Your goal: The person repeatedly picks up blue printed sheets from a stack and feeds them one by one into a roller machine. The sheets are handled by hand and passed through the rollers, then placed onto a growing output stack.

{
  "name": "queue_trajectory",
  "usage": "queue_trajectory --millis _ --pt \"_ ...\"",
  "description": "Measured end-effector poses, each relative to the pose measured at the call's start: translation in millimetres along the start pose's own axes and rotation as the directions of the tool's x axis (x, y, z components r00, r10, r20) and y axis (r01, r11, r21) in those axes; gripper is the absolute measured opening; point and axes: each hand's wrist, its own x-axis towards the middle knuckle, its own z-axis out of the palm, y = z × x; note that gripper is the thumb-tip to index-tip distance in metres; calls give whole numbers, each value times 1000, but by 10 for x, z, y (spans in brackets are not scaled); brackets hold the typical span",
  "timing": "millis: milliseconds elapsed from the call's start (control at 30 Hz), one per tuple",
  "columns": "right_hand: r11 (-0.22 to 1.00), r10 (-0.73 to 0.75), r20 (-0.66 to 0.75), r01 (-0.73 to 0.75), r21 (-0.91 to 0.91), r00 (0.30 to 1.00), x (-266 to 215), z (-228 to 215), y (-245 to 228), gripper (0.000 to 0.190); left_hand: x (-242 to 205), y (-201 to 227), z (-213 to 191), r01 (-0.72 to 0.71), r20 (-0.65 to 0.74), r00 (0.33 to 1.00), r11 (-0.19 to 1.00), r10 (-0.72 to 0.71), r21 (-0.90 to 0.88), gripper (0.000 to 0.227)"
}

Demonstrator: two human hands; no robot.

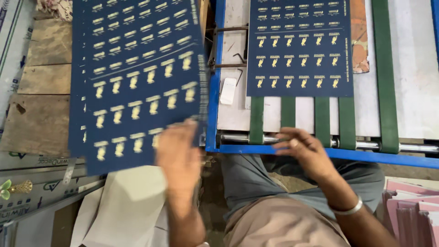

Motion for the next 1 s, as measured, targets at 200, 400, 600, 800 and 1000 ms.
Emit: queue_trajectory --millis 200,400,600,800,1000 --pt "953 55 153 -98 287 987 49 630 31 54 -148 882 688 -191 395 913 964 105 186 50" --pt "934 133 -219 -49 353 967 43 441 59 35 -112 799 364 -133 480 865 989 145 -59 59" --pt "953 -33 -511 181 243 859 57 -537 -9 11 -46 291 0 -45 339 940 980 -23 192 56" --pt "902 -197 -622 388 188 758 -78 -1080 -95 28 -12 -176 -13 -55 250 967 921 -47 385 49" --pt "905 -284 -763 426 -12 581 -61 -1593 176 27 -24 -343 62 -91 206 979 918 10 386 39"
